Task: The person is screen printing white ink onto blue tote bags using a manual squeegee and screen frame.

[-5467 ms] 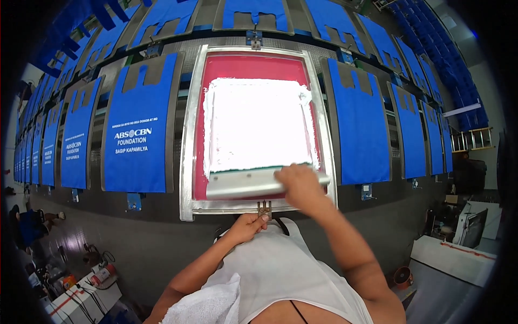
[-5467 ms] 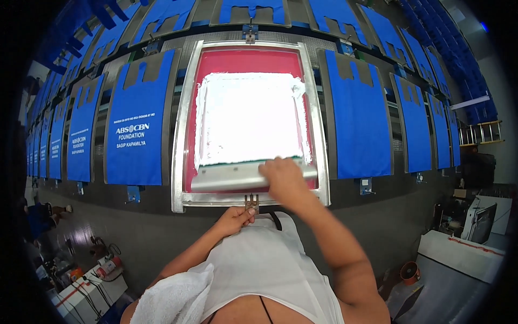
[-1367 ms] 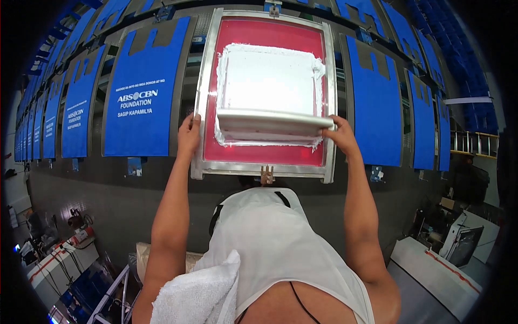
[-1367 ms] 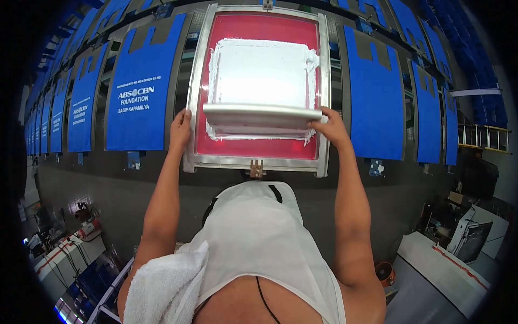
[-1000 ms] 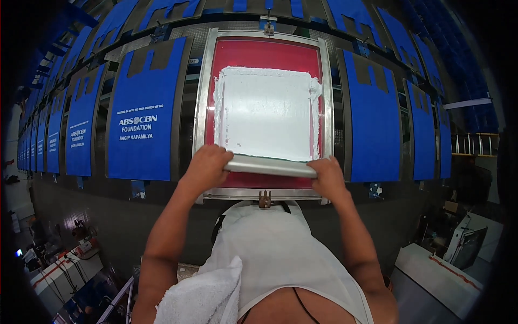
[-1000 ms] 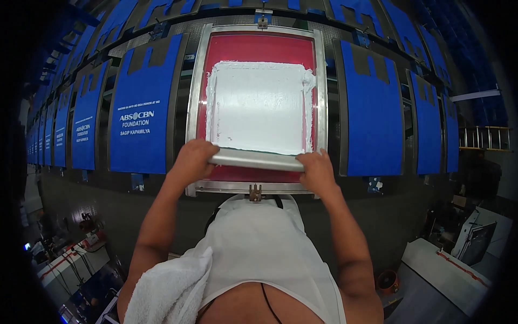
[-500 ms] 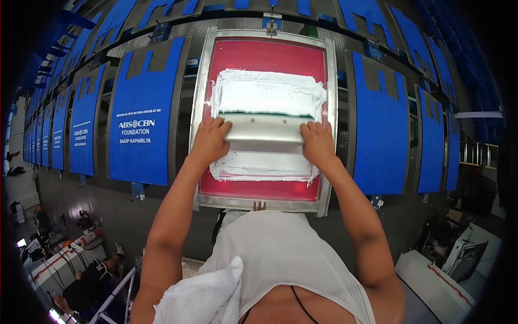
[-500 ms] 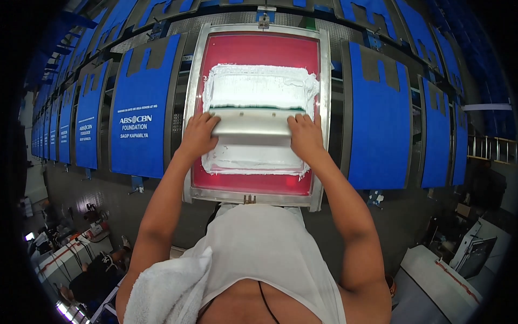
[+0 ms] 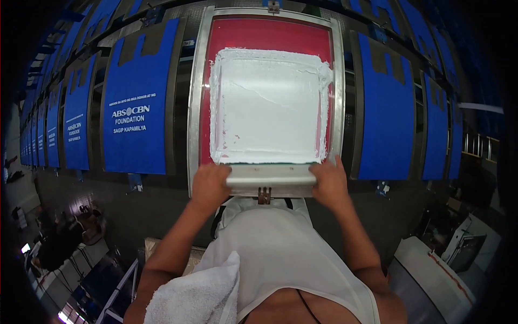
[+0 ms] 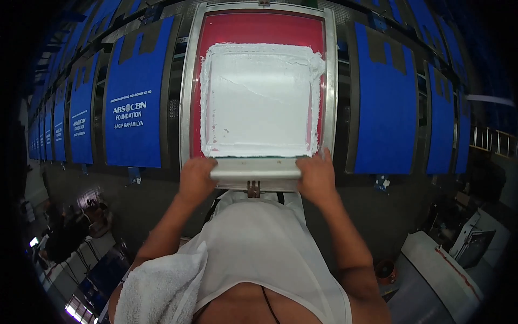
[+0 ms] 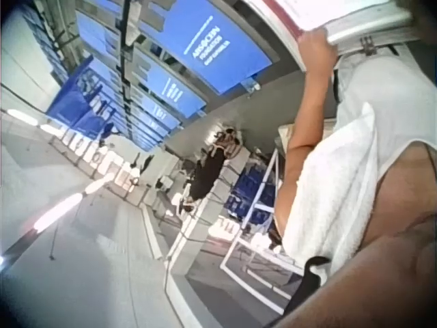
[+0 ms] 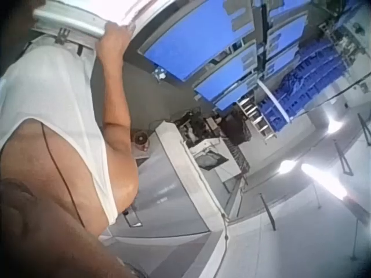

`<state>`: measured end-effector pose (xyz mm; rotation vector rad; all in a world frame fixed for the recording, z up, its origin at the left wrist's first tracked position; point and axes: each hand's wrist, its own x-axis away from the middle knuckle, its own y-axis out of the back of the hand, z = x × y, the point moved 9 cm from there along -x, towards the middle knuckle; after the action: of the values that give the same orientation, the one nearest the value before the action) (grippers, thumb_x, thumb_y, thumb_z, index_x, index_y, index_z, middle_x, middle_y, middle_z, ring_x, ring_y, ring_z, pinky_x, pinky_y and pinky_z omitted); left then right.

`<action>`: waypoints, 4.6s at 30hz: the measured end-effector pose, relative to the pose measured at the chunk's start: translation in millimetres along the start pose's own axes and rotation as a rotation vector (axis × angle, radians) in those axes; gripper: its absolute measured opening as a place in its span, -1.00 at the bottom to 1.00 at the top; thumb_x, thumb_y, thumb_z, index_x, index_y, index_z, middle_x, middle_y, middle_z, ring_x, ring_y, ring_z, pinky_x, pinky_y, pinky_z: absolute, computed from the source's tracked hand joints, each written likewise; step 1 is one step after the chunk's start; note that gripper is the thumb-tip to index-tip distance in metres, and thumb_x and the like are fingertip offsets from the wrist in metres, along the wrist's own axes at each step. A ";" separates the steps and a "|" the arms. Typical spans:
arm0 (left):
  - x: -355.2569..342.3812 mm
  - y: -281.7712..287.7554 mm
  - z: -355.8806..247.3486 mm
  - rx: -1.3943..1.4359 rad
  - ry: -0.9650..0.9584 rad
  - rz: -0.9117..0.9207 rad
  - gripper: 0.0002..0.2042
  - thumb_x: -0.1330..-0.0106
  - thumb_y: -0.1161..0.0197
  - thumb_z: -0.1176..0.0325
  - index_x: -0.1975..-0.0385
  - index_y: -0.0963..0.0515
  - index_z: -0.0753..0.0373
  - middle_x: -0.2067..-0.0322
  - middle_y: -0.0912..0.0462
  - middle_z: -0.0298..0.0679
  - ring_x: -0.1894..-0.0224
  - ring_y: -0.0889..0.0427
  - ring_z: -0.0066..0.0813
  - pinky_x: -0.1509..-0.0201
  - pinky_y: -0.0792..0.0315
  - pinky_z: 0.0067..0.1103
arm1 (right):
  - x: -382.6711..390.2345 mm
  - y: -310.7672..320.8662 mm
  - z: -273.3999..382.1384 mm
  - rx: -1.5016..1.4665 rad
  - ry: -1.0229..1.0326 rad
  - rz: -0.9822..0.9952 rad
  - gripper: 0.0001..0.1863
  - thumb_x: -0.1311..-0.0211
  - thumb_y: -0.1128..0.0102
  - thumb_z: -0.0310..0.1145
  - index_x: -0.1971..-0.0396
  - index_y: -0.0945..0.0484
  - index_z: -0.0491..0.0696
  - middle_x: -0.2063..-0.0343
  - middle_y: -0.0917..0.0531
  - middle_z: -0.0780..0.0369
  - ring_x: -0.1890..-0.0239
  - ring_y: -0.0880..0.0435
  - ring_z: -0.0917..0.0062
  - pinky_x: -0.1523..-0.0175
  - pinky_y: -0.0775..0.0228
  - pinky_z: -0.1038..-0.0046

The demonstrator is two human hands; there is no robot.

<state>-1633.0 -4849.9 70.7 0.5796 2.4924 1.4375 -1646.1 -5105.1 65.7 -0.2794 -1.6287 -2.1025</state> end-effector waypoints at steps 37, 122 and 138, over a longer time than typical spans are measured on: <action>-227.0 58.5 75.9 -0.126 0.149 0.050 -0.58 0.06 -0.41 0.12 0.19 -0.62 0.17 0.44 -0.64 -0.04 0.34 -0.65 -0.10 0.19 -0.51 -0.33 | -190.1 127.8 -48.4 0.191 0.012 -0.151 -0.59 0.19 -0.16 -0.39 0.19 -0.60 0.06 0.42 -0.68 0.14 0.28 -0.66 0.31 -0.15 -0.19 0.10; 78.5 -144.7 -49.0 1.072 0.783 0.426 -0.77 -0.31 -0.18 0.17 0.42 -0.54 0.21 0.61 -0.49 -0.39 0.60 -0.39 -0.69 0.53 -0.28 -0.72 | 17.4 32.7 24.7 -0.072 0.145 -0.385 -0.78 0.15 -0.22 -0.34 0.39 -0.60 0.01 0.33 -0.62 0.19 0.03 -0.49 0.27 -0.23 -0.05 -0.08; -27.5 -199.3 -125.2 0.853 0.435 0.608 -0.76 -0.37 -0.08 0.23 0.28 -0.52 0.30 0.48 -0.55 -0.33 0.49 -0.46 -0.65 0.42 -0.37 -0.68 | -6.1 15.4 -116.1 -0.950 -0.095 -0.425 -0.49 0.48 -0.52 -0.04 0.37 -0.69 0.09 0.40 -0.70 0.30 0.11 -0.60 0.35 -0.08 0.29 -0.53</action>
<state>-1700.1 -5049.1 -38.7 1.3858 3.4571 0.5532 -1619.7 -5217.4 44.1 -0.3446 -0.6317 -3.1143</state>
